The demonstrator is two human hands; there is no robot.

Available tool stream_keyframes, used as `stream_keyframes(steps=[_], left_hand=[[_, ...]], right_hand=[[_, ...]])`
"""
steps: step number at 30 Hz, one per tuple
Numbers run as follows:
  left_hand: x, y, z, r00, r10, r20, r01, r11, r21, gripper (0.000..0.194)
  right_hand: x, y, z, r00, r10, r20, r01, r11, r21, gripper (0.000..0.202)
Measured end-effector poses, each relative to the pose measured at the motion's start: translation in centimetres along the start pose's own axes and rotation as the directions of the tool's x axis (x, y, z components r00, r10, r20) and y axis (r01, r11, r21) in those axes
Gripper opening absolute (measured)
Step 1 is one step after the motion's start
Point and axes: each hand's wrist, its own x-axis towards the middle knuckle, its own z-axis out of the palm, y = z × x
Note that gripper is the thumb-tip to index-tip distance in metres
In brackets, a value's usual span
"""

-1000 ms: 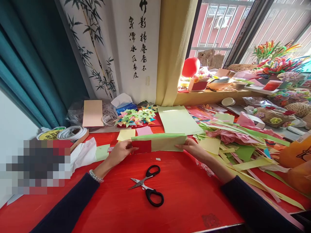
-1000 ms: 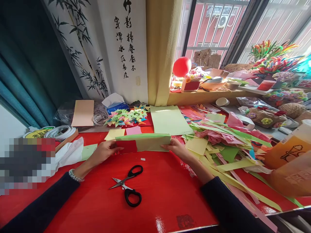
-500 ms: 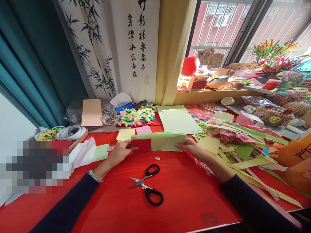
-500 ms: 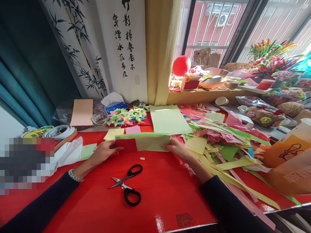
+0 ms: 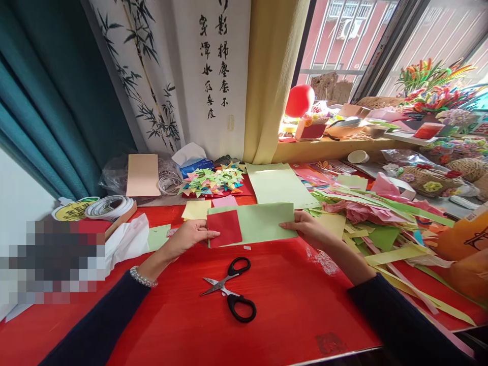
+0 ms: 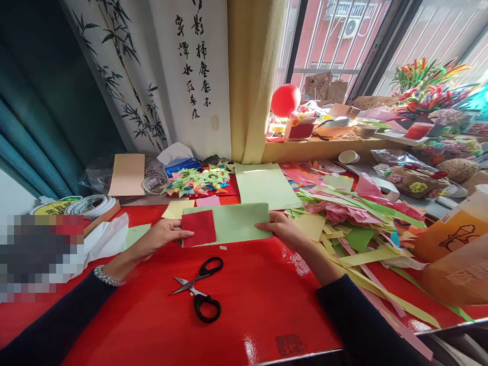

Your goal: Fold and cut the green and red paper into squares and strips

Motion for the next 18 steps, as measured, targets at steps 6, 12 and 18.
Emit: stream_keyframes(steps=[6,12,18], left_hand=[[-0.25,0.53,0.05,0.998,-0.009,0.055,0.01,1.0,-0.014,0.02],[-0.23,0.55,-0.1,0.998,-0.025,0.05,0.022,0.998,0.062,0.021],[0.0,0.02,-0.26,0.997,0.082,-0.014,-0.075,0.963,0.26,0.026]], right_hand=[[-0.08,-0.07,-0.19,0.999,0.028,0.019,-0.029,0.999,0.025,0.035],[-0.25,-0.36,-0.26,0.999,0.028,0.032,-0.029,0.999,0.031,0.038],[0.02,-0.08,-0.56,0.999,-0.041,0.009,0.042,0.995,-0.088,0.036]])
